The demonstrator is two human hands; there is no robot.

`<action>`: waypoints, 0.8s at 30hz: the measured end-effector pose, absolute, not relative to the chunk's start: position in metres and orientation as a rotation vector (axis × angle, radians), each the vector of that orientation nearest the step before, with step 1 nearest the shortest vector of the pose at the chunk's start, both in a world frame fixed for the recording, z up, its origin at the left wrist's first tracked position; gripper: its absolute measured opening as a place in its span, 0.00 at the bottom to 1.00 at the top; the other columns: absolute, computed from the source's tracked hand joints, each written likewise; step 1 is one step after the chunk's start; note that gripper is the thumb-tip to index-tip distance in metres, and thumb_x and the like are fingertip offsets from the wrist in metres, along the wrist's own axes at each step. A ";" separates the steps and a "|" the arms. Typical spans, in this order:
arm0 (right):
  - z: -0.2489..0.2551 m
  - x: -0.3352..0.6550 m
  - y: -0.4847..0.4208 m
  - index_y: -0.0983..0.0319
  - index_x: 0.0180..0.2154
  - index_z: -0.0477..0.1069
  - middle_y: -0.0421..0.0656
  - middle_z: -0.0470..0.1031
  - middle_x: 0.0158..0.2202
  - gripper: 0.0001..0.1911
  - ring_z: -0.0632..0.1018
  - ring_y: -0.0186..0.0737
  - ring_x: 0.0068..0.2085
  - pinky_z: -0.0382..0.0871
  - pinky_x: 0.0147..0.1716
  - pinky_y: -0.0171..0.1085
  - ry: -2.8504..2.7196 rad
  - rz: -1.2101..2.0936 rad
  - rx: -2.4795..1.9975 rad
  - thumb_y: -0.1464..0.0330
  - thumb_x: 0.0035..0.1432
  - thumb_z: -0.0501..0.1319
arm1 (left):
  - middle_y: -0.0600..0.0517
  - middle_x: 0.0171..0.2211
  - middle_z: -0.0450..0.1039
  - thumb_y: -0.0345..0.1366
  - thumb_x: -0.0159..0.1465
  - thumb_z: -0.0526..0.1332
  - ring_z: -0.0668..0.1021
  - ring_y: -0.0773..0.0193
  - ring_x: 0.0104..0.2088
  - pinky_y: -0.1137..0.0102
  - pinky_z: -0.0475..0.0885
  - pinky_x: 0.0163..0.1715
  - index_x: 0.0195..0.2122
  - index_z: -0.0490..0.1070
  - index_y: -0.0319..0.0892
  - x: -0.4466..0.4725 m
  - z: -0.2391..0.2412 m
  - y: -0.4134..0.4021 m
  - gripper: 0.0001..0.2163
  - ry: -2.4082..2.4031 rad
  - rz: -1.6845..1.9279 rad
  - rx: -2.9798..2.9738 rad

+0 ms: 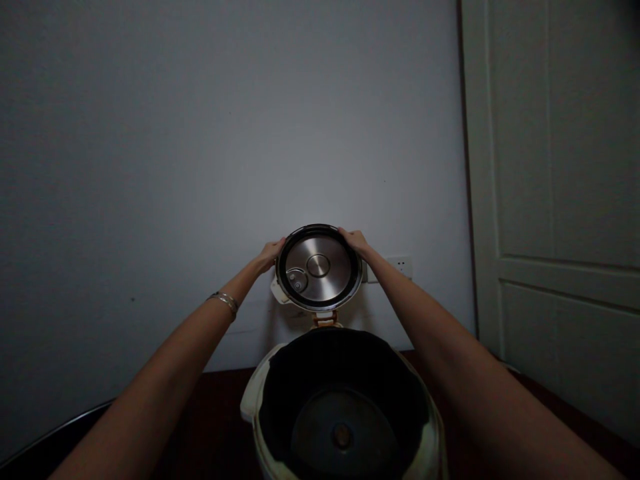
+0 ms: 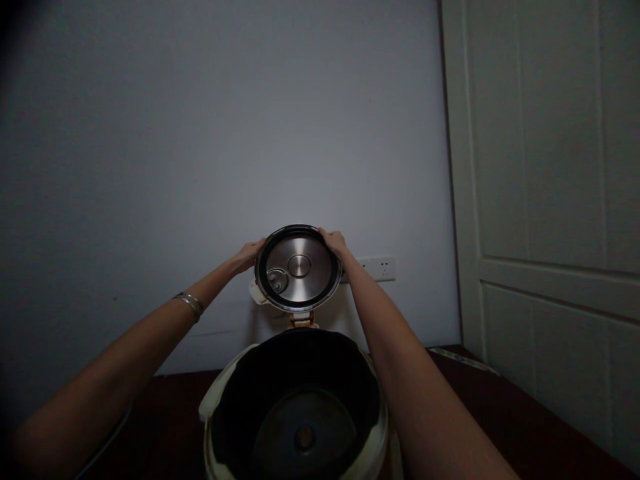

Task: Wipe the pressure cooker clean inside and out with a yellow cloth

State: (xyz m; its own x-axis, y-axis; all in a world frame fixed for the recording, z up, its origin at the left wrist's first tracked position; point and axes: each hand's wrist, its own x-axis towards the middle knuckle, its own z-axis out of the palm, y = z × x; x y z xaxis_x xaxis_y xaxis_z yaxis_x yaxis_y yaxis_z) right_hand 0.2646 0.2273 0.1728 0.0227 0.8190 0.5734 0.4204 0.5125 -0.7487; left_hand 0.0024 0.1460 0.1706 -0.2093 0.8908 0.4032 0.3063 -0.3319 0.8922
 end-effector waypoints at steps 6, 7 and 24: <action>0.171 0.263 0.230 0.72 0.33 0.77 0.54 0.78 0.34 0.29 0.77 0.45 0.35 0.64 0.29 0.33 -1.604 0.431 -1.077 0.51 0.58 0.54 | 0.46 0.23 0.75 0.54 0.56 0.60 0.74 0.60 0.27 0.69 0.65 0.26 0.35 0.75 0.35 -0.003 0.169 0.154 0.23 1.431 1.585 1.588; 0.171 0.263 0.231 0.72 0.33 0.77 0.54 0.79 0.35 0.29 0.77 0.45 0.35 0.64 0.29 0.33 -1.607 0.431 -1.073 0.51 0.58 0.54 | 0.46 0.24 0.76 0.54 0.56 0.59 0.74 0.60 0.27 0.69 0.65 0.26 0.35 0.75 0.35 -0.003 0.168 0.155 0.23 1.435 1.588 1.591; 0.176 0.258 0.234 0.71 0.34 0.78 0.51 0.78 0.33 0.28 0.76 0.42 0.35 0.64 0.31 0.32 -1.672 0.396 -1.059 0.52 0.60 0.53 | 0.44 0.33 0.76 0.40 0.63 0.49 0.74 0.59 0.36 0.69 0.68 0.36 0.32 0.73 0.35 0.001 0.164 0.161 0.16 1.592 1.750 1.675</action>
